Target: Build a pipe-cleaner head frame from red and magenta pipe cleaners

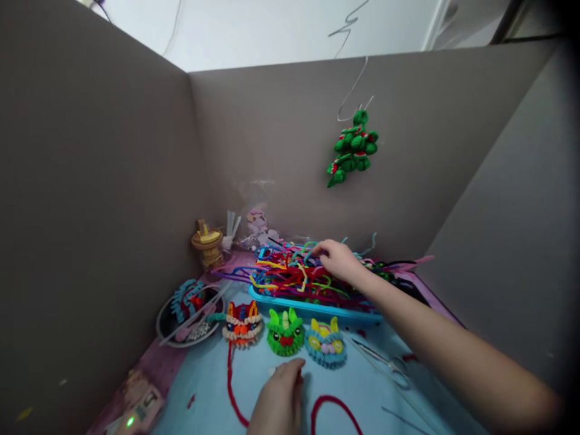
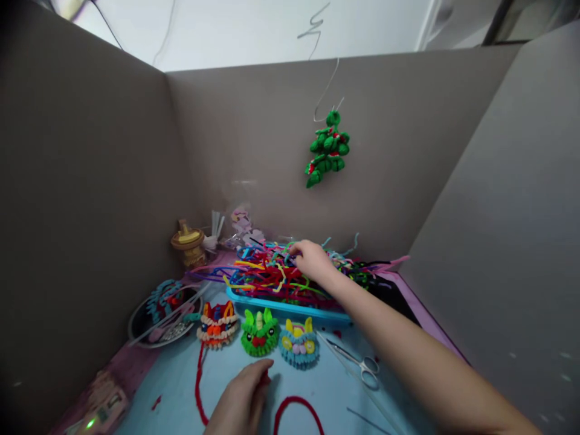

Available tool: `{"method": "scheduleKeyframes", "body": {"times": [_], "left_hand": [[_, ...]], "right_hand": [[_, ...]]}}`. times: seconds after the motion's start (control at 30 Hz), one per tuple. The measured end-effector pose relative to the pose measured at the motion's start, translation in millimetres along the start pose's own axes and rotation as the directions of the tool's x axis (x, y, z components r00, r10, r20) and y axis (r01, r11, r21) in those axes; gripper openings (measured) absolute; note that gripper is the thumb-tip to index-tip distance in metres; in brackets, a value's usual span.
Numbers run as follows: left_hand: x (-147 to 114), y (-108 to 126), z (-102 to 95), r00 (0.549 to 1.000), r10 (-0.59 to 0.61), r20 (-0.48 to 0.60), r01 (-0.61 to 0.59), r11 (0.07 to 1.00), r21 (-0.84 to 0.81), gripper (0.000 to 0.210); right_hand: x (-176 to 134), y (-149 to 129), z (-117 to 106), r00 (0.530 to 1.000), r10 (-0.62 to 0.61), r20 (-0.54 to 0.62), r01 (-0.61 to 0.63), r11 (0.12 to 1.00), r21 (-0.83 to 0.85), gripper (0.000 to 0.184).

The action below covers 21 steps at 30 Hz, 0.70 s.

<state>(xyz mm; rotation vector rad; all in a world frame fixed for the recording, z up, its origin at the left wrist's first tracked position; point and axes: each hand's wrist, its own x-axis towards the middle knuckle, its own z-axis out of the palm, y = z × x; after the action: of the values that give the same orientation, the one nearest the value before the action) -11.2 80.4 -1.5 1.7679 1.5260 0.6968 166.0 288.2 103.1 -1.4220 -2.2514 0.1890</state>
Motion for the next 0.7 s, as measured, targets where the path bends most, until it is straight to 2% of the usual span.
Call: {"method": "scheduleKeyframes", "body": {"times": [0.07,0.17,0.23,0.33,0.4,0.5,0.6,0.67,0.7], "left_hand": [[-1,0,1.8,1.000,0.015,-0.027,-0.016,0.999,-0.037,0.043],[-2,0,3.6,0.996,0.080,-0.029,-0.081,0.995,-0.052,0.044],[-3,0,4.5,0.991,0.119,-0.066,-0.122,0.992,-0.044,0.040],[-2,-2,5.3,0.976,0.171,-0.132,-0.177,0.984,-0.033,0.033],[-3,-2,5.0,0.966,0.219,-0.137,-0.225,0.974,-0.034,0.030],[-2,0,2.9,0.953,0.262,-0.155,-0.274,0.960,-0.060,0.027],[-1,2,-2.8,0.939,0.212,-0.272,-0.257,0.956,-0.142,0.021],[1,2,-10.1,0.909,0.087,-0.408,-0.201,0.948,-0.245,0.023],[3,2,-14.6,0.879,0.001,-0.477,-0.173,0.933,-0.317,0.026]], "right_hand": [[-4,1,-5,0.999,-0.048,0.024,0.048,0.998,0.035,0.030],[-16,-6,3,0.969,-0.208,0.130,0.194,0.974,0.116,0.030],[-22,-16,14,0.966,-0.243,0.092,0.230,0.964,0.131,0.030],[-19,-30,31,0.997,-0.078,-0.022,0.081,0.987,0.140,0.026],[-7,-38,40,1.000,0.025,-0.019,-0.021,0.981,0.191,0.031],[16,-48,49,0.999,0.040,-0.013,-0.037,0.981,0.189,0.025],[24,-66,50,1.000,-0.008,-0.005,0.008,0.995,0.101,0.023],[14,-85,49,0.991,-0.122,-0.047,0.127,0.986,0.106,0.024],[4,-95,48,0.972,-0.222,-0.081,0.231,0.964,0.129,0.024]]}}
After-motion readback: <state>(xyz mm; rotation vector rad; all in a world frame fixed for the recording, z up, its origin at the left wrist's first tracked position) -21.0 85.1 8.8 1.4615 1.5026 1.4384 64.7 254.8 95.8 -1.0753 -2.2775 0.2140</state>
